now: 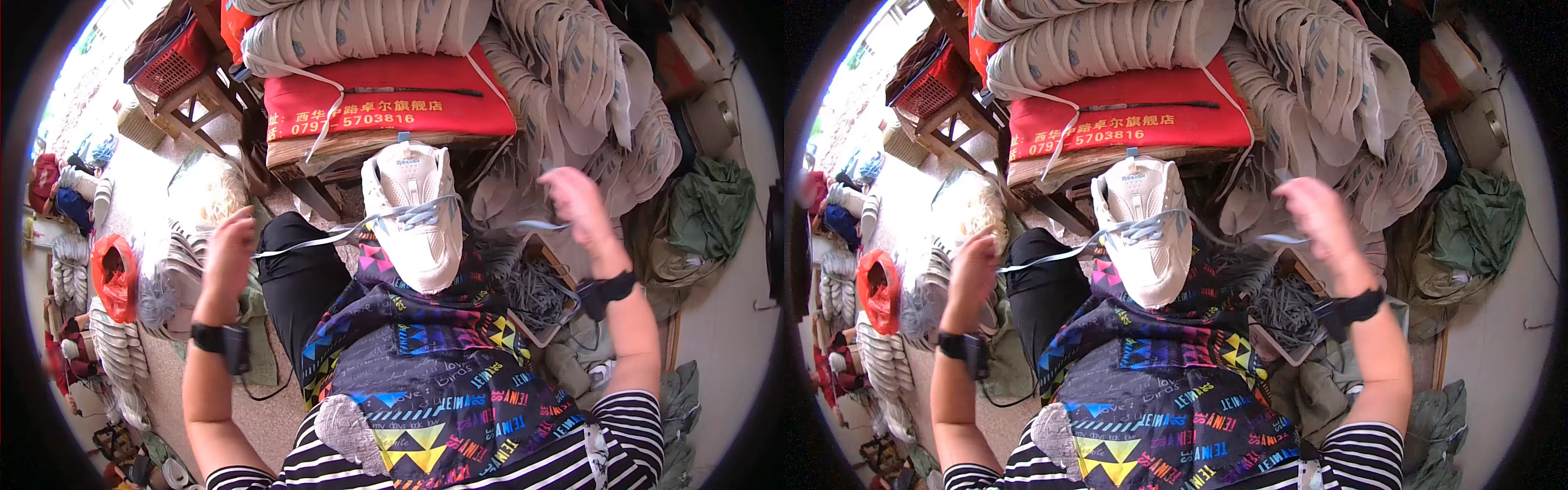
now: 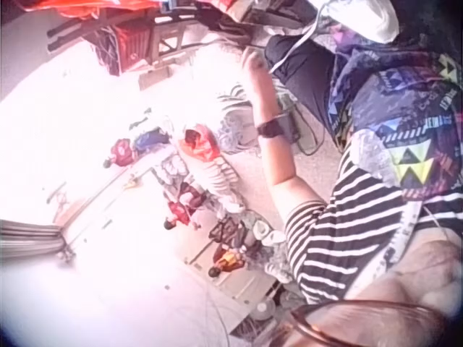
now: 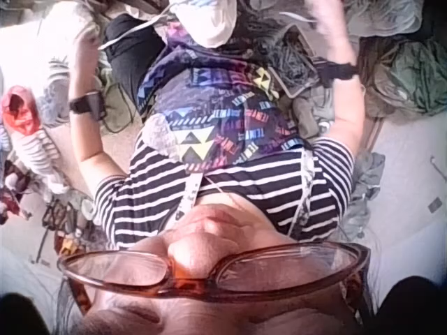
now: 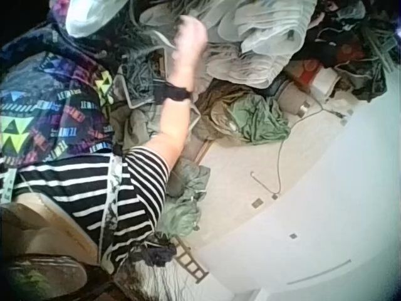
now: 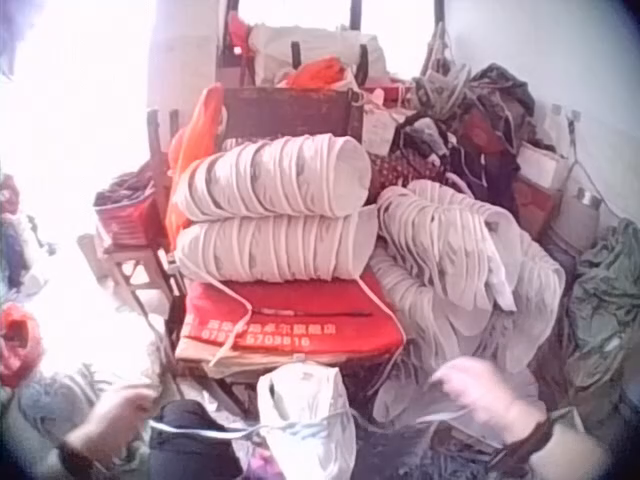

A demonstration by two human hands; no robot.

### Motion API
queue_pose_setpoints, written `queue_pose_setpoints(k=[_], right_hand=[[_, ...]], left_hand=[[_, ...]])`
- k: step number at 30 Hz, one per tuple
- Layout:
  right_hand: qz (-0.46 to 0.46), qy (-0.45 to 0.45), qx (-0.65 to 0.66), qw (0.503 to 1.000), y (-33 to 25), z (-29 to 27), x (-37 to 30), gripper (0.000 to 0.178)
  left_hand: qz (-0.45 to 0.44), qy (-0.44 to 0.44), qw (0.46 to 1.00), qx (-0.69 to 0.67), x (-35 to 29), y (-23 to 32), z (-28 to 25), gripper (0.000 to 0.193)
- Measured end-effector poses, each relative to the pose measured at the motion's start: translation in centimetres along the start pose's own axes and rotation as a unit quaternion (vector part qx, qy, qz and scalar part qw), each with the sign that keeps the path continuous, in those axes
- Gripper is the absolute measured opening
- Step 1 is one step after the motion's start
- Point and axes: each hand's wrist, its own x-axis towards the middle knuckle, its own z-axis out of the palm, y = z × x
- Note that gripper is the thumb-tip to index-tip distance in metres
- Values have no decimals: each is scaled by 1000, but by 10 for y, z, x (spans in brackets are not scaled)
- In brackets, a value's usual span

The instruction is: Lacing a white sneaker by hand.

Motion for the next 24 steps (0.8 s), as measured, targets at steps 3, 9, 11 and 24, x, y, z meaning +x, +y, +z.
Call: queue_pose_setpoints(k=[3,9,11,24], right_hand=[[-19,-111,-3,994,3,87,-3,15],[-171,-147,-100,969,10,129,0,18],[-167,-175,-144,960,6,129,-4,20],[24,-315,-69,946,-16,119,17,21]], left_hand=[[49,-51,997,43,-22,-10,108,24],[81,-163,983,37,-36,-40,169,19],[55,-157,984,58,-39,-45,171,18],[15,-148,981,125,-48,-38,182,14]])
